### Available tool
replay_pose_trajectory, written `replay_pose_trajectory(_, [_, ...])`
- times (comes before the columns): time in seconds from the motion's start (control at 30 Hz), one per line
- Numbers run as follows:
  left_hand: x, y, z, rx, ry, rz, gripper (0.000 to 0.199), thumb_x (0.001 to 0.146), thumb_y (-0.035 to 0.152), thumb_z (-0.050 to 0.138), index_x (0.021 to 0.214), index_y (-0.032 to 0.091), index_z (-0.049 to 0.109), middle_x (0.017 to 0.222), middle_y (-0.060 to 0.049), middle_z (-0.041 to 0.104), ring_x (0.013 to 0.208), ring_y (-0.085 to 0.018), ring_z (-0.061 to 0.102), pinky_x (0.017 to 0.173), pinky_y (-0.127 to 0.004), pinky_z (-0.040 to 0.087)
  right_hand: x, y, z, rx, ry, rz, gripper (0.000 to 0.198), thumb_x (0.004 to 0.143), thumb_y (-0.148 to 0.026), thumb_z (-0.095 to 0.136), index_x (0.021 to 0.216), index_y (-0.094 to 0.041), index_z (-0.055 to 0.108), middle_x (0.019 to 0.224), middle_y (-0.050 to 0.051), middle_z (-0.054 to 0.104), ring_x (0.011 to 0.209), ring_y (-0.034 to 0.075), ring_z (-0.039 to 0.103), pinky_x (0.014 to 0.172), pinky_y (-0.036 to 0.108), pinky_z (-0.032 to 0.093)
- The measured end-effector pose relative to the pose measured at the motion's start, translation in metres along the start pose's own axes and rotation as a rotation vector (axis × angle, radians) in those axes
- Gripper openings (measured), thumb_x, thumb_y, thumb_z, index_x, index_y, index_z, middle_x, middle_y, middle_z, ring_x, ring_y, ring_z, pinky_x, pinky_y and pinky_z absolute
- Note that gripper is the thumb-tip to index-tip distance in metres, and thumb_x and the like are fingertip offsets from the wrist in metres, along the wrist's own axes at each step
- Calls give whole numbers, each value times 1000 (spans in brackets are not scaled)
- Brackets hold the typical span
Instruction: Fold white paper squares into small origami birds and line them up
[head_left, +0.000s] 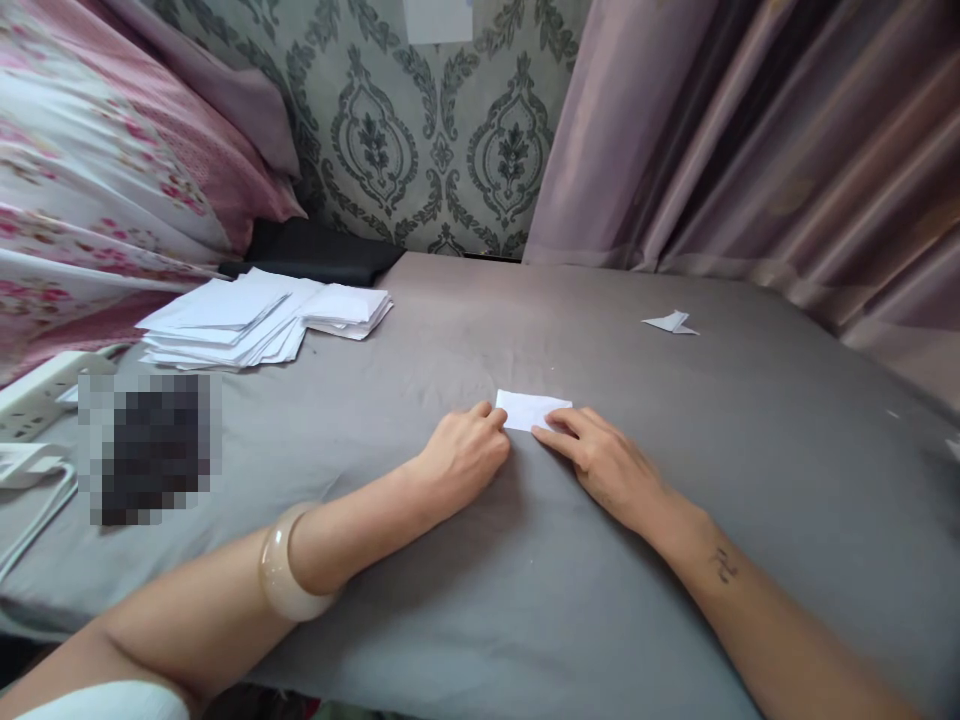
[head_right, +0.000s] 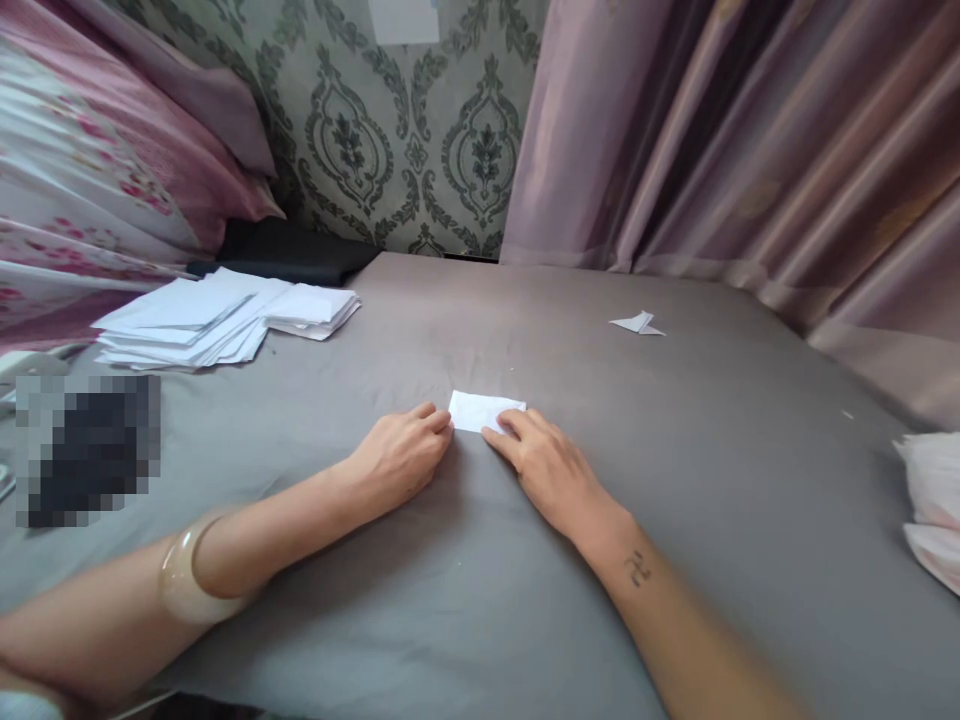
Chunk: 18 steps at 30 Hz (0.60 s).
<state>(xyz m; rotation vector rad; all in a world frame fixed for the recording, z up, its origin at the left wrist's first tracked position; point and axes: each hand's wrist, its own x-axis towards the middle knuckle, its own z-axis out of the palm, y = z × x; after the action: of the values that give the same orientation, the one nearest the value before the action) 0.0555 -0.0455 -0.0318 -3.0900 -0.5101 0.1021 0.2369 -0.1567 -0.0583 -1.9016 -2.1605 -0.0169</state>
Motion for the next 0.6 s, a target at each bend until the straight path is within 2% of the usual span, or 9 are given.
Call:
replay_pose_trajectory(0.13, [0,-4,2,24,66,-5,25,85,9,43,77,12,67,85,-13,62,83,-25,57,67,-36,45,-7,13,-2,59,11,-4,40,92,-11,39,118,-28,63,119,7,61,103,23,56,84,39,51])
replay_pose_trajectory(0.33, [12,-13,12,-9,243,32,21,84,13,44,77,12,63,89,-13,61,88,-25,54,74,-37,45,-8,24,-6,182,60,62,24,93,-23,47,106,-25,67,115,6,64,105,23,59,88,40,51])
replay_pose_trajectory(0.47, [20,-15,19,-161,333,95,20,85,13,43,95,10,60,105,-14,61,96,-24,53,84,-35,46,-5,23,-7,184,66,61,21,93,-24,50,106,-23,66,111,6,64,102,21,59,88,38,50])
replay_pose_trajectory(0.6, [30,-16,24,-308,330,144,25,92,30,48,108,14,57,111,-11,60,96,-21,54,86,-33,46,-4,20,-5,75,80,24,22,94,-22,46,104,-21,66,109,7,64,99,22,58,85,37,50])
